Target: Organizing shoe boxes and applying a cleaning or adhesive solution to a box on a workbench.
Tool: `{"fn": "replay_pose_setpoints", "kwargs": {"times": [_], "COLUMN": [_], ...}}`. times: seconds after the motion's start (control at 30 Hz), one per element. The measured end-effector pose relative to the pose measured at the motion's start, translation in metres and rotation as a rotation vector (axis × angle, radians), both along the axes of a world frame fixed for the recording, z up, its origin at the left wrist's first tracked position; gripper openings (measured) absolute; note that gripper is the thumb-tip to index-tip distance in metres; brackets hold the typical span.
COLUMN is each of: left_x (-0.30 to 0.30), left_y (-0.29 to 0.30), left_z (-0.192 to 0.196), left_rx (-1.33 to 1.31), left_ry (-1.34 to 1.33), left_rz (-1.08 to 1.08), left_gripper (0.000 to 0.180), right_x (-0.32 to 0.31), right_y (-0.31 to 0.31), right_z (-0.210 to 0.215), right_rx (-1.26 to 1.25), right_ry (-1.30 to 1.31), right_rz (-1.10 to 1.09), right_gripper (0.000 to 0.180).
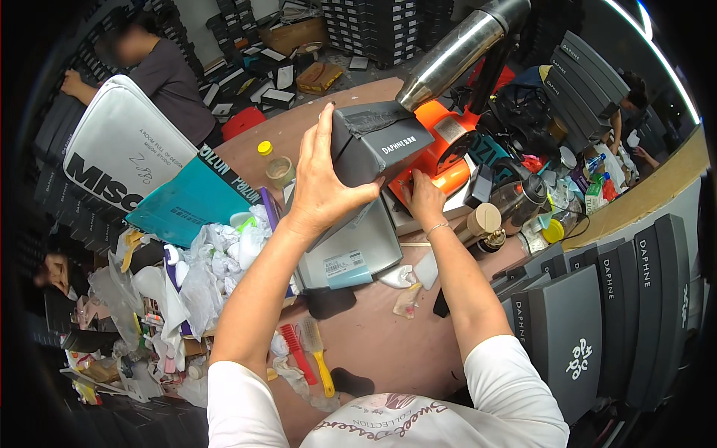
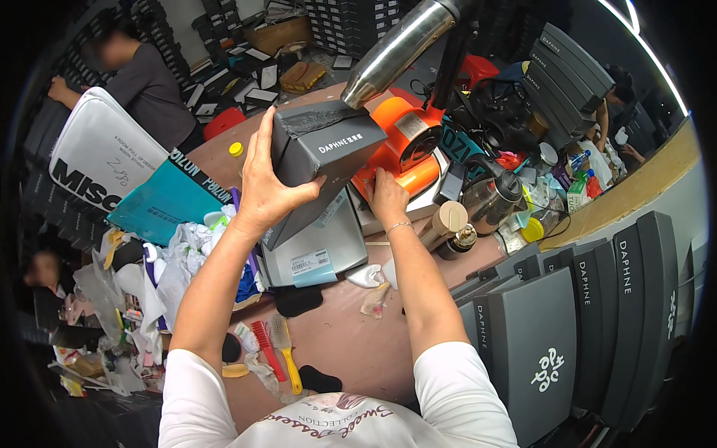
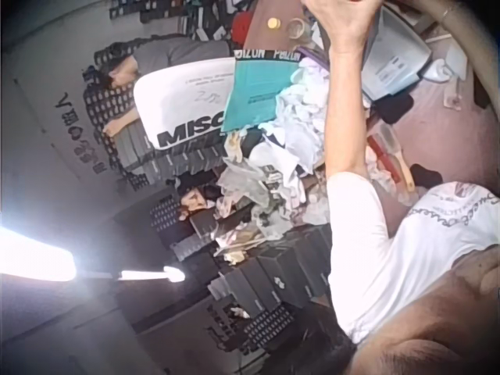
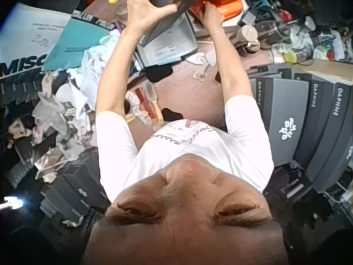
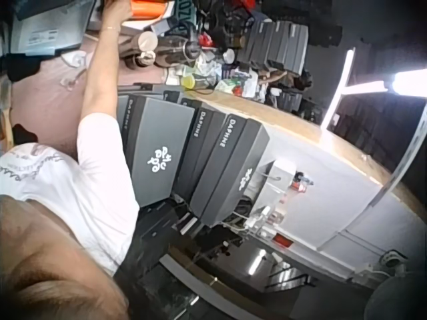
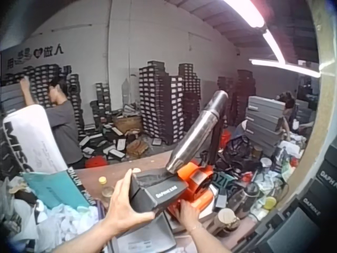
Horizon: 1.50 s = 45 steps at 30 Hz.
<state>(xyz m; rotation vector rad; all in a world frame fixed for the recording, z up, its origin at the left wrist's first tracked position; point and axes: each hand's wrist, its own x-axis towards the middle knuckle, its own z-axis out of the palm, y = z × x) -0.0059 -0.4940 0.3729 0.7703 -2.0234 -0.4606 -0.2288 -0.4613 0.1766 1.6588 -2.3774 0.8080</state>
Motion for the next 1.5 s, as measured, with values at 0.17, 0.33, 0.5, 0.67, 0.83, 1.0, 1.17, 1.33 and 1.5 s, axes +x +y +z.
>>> {"fn": "replay_pose_setpoints", "kwargs": {"times": [0.17,0.33,0.5,0.67,0.83,1.0,1.17,1.33,1.5], "left_x": [0.001,0.001,0.003,0.004,0.004,0.002,-0.001,-0.006,-0.008], "left_y": [0.004,0.004,0.006,0.004,0.003,0.002,0.001,-0.004,-0.003], "left_z": [0.002,0.002,0.004,0.003,0.002,0.002,0.000,-0.005,-0.006], "left_rx": [0.006,-0.031,0.018,-0.037,-0.039,-0.017,-0.014,0.003,0.007], "left_ry": [0.015,0.014,0.008,0.022,0.020,0.026,0.010,-0.003,-0.020], "left_rz": [-0.014,-0.011,-0.030,-0.010,-0.001,-0.015,-0.016,-0.013,-0.015], "left_gripper": [0.113,0.113,0.114,0.113,0.113,0.113,0.113,0.114,0.114], "right_x": [0.000,0.000,0.000,0.000,0.004,0.001,0.001,0.002,0.002], "right_y": [0.000,0.000,0.001,0.001,0.001,0.002,0.001,0.000,0.002], "right_z": [-0.001,-0.001,-0.001,-0.001,0.007,0.001,0.001,-0.001,0.001], "right_rx": [0.001,-0.012,-0.027,-0.038,0.072,-0.030,-0.012,-0.027,-0.026], "right_ry": [0.008,0.008,0.013,0.019,-0.044,0.024,0.019,0.014,0.036], "right_rz": [-0.003,0.001,0.001,0.002,-0.012,-0.006,-0.008,-0.003,0.017], "right_gripper": [0.038,0.037,0.037,0.036,0.048,0.037,0.038,0.036,0.030]}}
